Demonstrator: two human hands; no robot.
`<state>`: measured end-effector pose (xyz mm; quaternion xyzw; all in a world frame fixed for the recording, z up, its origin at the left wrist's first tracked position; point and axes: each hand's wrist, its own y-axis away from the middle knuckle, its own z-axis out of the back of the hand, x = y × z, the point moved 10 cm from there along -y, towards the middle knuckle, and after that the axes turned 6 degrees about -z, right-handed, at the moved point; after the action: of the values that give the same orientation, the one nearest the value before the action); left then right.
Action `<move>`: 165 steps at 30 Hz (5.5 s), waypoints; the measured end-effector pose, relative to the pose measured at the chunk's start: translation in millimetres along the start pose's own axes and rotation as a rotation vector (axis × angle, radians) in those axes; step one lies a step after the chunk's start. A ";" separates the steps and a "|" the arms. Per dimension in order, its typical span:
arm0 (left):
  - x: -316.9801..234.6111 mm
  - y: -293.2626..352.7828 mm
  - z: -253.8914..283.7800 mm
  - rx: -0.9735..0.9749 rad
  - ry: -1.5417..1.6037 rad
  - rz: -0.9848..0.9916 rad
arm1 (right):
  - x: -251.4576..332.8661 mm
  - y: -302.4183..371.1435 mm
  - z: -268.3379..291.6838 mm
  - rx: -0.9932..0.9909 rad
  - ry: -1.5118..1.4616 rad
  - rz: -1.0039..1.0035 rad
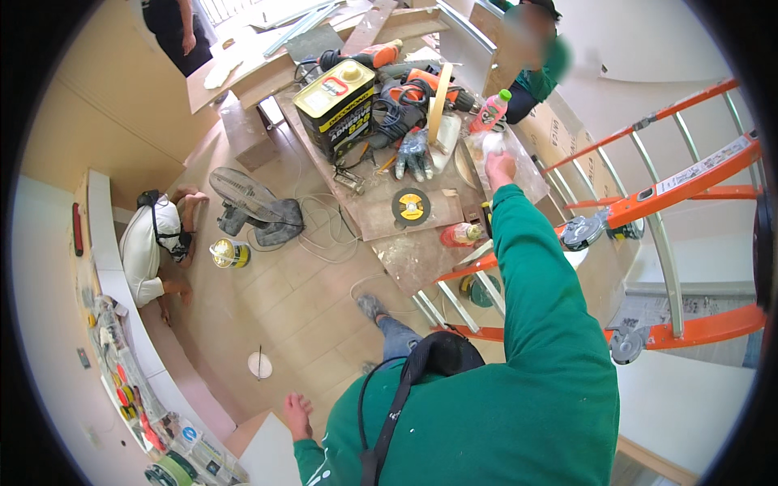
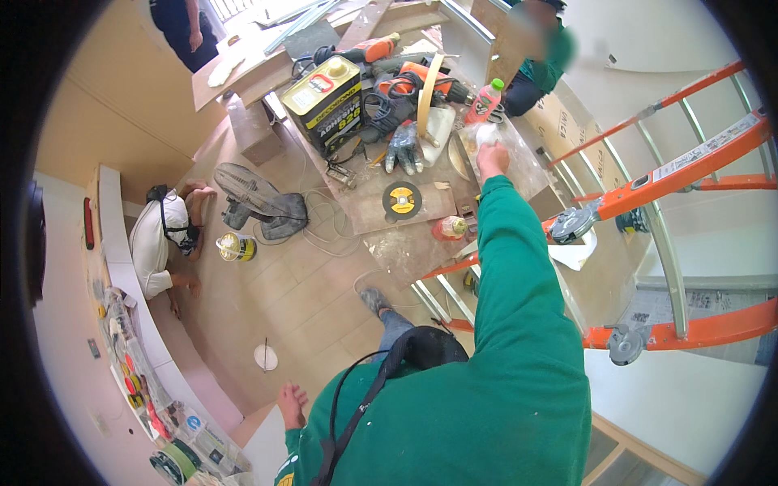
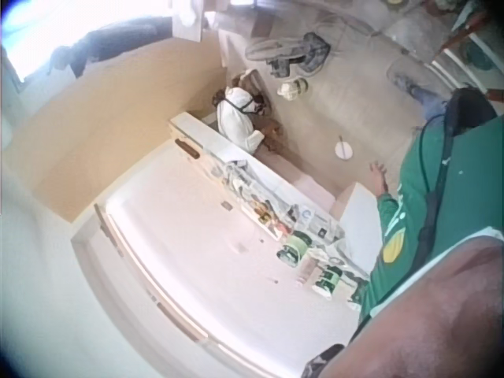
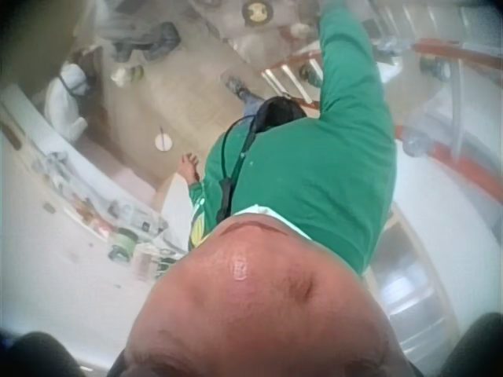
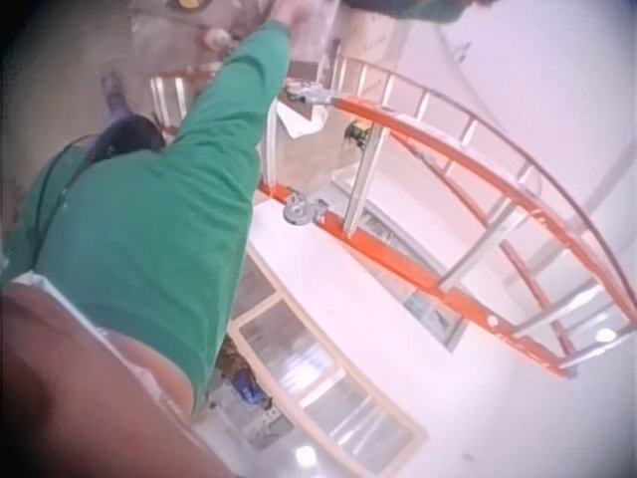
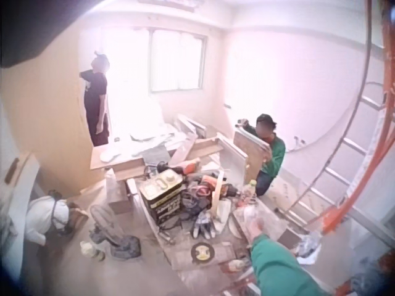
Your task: The person pours paint from a large bucket into a yellow paint tray and mixes it with a brush. They then rinse the brush in a sink.
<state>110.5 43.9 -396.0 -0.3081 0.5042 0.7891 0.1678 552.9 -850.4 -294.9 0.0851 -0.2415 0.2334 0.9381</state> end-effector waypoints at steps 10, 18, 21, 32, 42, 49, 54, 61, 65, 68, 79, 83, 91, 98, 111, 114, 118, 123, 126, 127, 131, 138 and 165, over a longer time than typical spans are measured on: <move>-274.7 11.1 -113.1 0.256 -0.128 -0.565 | 107.1 72.5 161.1 -0.046 -0.978 0.167; -502.4 177.4 -187.1 0.321 -0.415 -1.510 | 243.5 367.2 125.0 1.061 -0.889 0.427; -516.9 180.6 -192.3 0.295 -0.373 -1.598 | 255.1 465.9 83.5 1.506 -0.969 0.467; -349.2 82.3 -59.6 0.494 0.760 -0.760 | 217.7 666.3 8.8 1.743 -0.960 0.077; -252.7 169.9 80.3 -0.149 0.387 -1.102 | 211.6 826.8 20.4 1.705 -0.678 0.877; -171.4 164.5 128.9 0.078 0.876 -0.828 | 176.7 974.0 63.6 1.822 -0.630 1.180; -116.9 144.2 194.7 -0.222 1.051 -0.753 | 179.4 1013.8 45.4 1.967 -0.537 0.995; -154.7 145.9 245.4 -0.832 -0.023 -0.940 | 141.2 1102.1 16.1 2.355 -0.308 0.128; -152.8 116.5 290.3 -0.885 -0.471 -0.724 | 171.4 1141.5 -9.5 2.258 -0.211 0.216; -144.0 81.5 323.9 -0.737 -0.223 -0.794 | 199.2 1185.5 -47.9 2.299 -0.168 0.407; -38.3 90.7 553.5 -0.965 1.076 -0.543 | 290.7 1275.6 -156.7 2.184 0.275 0.826; -20.8 96.2 620.9 -1.116 1.187 -0.568 | 300.8 1317.9 -170.6 2.233 0.325 0.983; 0.0 61.2 651.2 -1.149 1.216 -0.512 | 335.9 1400.3 -161.1 2.245 0.553 1.073; 19.2 63.5 646.1 -1.313 1.260 -0.426 | 362.3 1472.0 -207.3 2.337 0.678 1.281; -32.7 43.4 620.4 -1.755 1.335 -0.169 | 429.3 1623.2 -209.7 2.622 0.935 1.389; -35.8 60.6 629.9 -1.845 1.285 -0.155 | 425.0 1621.2 -190.3 2.681 1.259 0.972; -33.9 79.2 651.8 -1.858 1.210 -0.100 | 419.7 1617.9 -174.0 2.735 1.352 0.963; -28.8 66.1 661.1 -1.779 1.291 -0.205 | 426.9 1631.5 -193.3 2.783 1.093 1.253; -38.1 58.0 660.0 -1.764 1.383 -0.274 | 432.4 1636.5 -197.5 2.767 0.988 1.290; -40.0 60.7 658.1 -1.801 1.374 -0.279 | 433.1 1636.7 -197.3 2.756 0.980 1.298; -63.1 79.3 661.3 -1.963 1.207 -0.293 | 428.0 1634.2 -194.0 2.726 1.097 1.047; -136.0 121.3 708.9 -1.986 0.341 -0.052 | 427.7 1645.8 -184.2 2.796 1.025 1.083; -160.8 422.8 640.5 -2.011 0.184 0.408 | 294.4 1636.1 -139.2 2.799 1.319 1.550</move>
<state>-214.7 443.2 195.4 -0.2736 -0.3357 0.8331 -0.3440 54.8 738.5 -194.2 -0.5408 -0.5402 -0.6026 0.2293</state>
